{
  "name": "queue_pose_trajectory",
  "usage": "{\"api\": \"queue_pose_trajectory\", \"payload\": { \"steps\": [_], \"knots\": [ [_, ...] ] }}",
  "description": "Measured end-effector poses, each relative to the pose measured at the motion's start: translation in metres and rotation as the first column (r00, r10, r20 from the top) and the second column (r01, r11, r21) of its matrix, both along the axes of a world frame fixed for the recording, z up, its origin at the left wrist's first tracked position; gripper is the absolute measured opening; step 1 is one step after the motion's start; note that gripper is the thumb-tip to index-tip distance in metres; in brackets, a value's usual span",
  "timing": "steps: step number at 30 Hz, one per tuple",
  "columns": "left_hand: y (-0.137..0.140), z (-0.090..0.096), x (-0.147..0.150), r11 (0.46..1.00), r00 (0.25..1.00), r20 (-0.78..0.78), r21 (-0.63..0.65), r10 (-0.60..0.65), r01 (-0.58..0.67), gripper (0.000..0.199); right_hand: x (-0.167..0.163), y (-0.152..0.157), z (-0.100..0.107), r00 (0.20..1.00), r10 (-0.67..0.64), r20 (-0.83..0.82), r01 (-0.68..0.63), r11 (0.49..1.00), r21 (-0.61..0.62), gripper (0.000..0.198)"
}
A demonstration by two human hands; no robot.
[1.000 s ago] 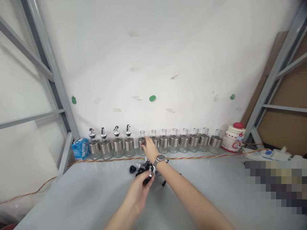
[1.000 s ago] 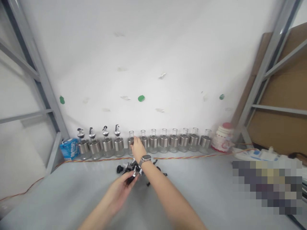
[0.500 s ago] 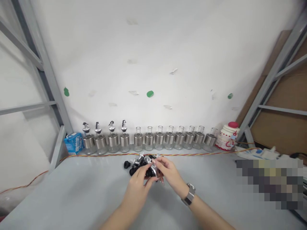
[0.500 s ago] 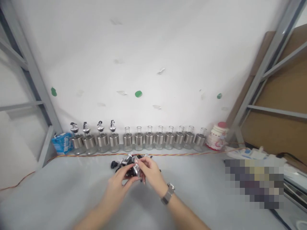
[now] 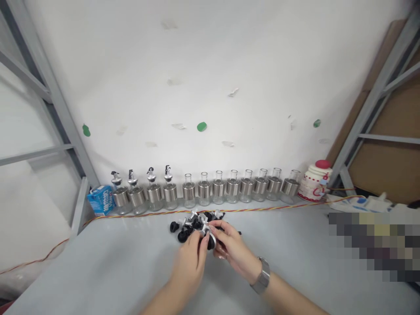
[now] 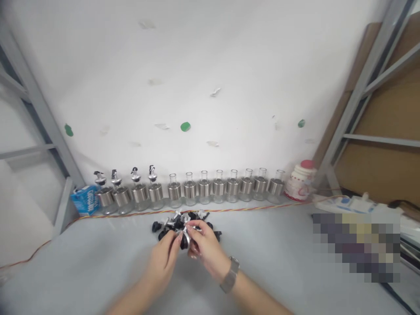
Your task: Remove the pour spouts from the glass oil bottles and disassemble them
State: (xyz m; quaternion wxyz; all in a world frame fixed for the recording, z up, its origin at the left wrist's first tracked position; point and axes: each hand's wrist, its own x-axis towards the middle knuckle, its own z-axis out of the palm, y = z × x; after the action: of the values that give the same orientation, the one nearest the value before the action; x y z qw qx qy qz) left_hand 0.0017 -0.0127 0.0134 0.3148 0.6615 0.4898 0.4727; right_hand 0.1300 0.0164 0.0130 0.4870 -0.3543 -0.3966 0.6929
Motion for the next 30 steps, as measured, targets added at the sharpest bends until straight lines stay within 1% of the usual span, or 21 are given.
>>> {"api": "queue_pose_trajectory", "payload": {
  "steps": [3, 6, 9, 11, 12, 13, 14, 15, 16, 17, 19, 22, 26, 30],
  "knots": [
    [-0.002, 0.0, 0.005, 0.993, 0.986, 0.161, -0.099, -0.051, 0.068, 0.025, -0.001, -0.001, 0.0, 0.999, 0.016, -0.045, -0.015, 0.999, 0.03, 0.034],
    [-0.002, 0.003, 0.008, 0.974, 0.955, 0.296, -0.214, -0.012, 0.079, 0.035, 0.002, 0.001, 0.005, 0.998, 0.005, -0.058, 0.001, 0.994, 0.11, 0.036],
    [0.003, 0.009, 0.004, 0.952, 0.92, 0.387, -0.301, 0.067, 0.057, 0.043, 0.01, 0.005, 0.012, 0.995, -0.082, -0.059, 0.09, 0.984, 0.154, 0.038],
    [0.009, 0.011, -0.003, 0.954, 0.923, 0.373, -0.299, 0.092, 0.025, 0.043, 0.016, 0.008, 0.017, 0.986, -0.153, -0.066, 0.161, 0.976, 0.149, 0.038],
    [0.013, 0.012, -0.007, 0.96, 0.942, 0.318, -0.28, 0.108, -0.016, 0.042, 0.019, 0.009, 0.018, 0.982, -0.176, -0.066, 0.184, 0.973, 0.141, 0.037],
    [0.018, 0.011, -0.012, 0.968, 0.967, 0.222, -0.242, 0.121, -0.065, 0.04, 0.02, 0.011, 0.018, 0.979, -0.194, -0.062, 0.2, 0.971, 0.132, 0.037],
    [0.022, 0.01, -0.016, 0.976, 0.985, 0.086, -0.175, 0.149, -0.133, 0.037, 0.021, 0.012, 0.017, 0.977, -0.206, -0.051, 0.21, 0.97, 0.125, 0.036],
    [0.027, 0.008, -0.02, 0.977, 0.978, -0.07, -0.077, 0.195, -0.2, 0.034, 0.021, 0.014, 0.016, 0.976, -0.216, -0.037, 0.219, 0.968, 0.119, 0.036],
    [0.031, 0.005, -0.024, 0.962, 0.942, -0.196, 0.025, 0.272, -0.272, 0.031, 0.021, 0.015, 0.014, 0.974, -0.227, -0.02, 0.228, 0.967, 0.115, 0.035],
    [0.034, 0.003, -0.027, 0.945, 0.896, -0.3, 0.104, 0.326, -0.309, 0.029, 0.02, 0.016, 0.011, 0.972, -0.236, -0.006, 0.235, 0.966, 0.112, 0.034],
    [0.04, -0.001, -0.033, 0.925, 0.812, -0.442, 0.188, 0.381, -0.331, 0.026, 0.018, 0.018, 0.006, 0.97, -0.242, 0.015, 0.239, 0.965, 0.111, 0.032],
    [0.046, -0.006, -0.037, 0.93, 0.752, -0.547, 0.21, 0.368, -0.303, 0.024, 0.017, 0.02, 0.003, 0.971, -0.235, 0.034, 0.23, 0.967, 0.111, 0.03],
    [0.049, -0.011, -0.038, 0.948, 0.725, -0.61, 0.199, 0.32, -0.25, 0.021, 0.017, 0.019, 0.004, 0.973, -0.226, 0.043, 0.221, 0.97, 0.105, 0.03],
    [0.049, -0.015, -0.037, 0.956, 0.711, -0.639, 0.188, 0.292, -0.223, 0.019, 0.016, 0.02, 0.002, 0.975, -0.215, 0.048, 0.209, 0.972, 0.103, 0.029]
  ]
}}
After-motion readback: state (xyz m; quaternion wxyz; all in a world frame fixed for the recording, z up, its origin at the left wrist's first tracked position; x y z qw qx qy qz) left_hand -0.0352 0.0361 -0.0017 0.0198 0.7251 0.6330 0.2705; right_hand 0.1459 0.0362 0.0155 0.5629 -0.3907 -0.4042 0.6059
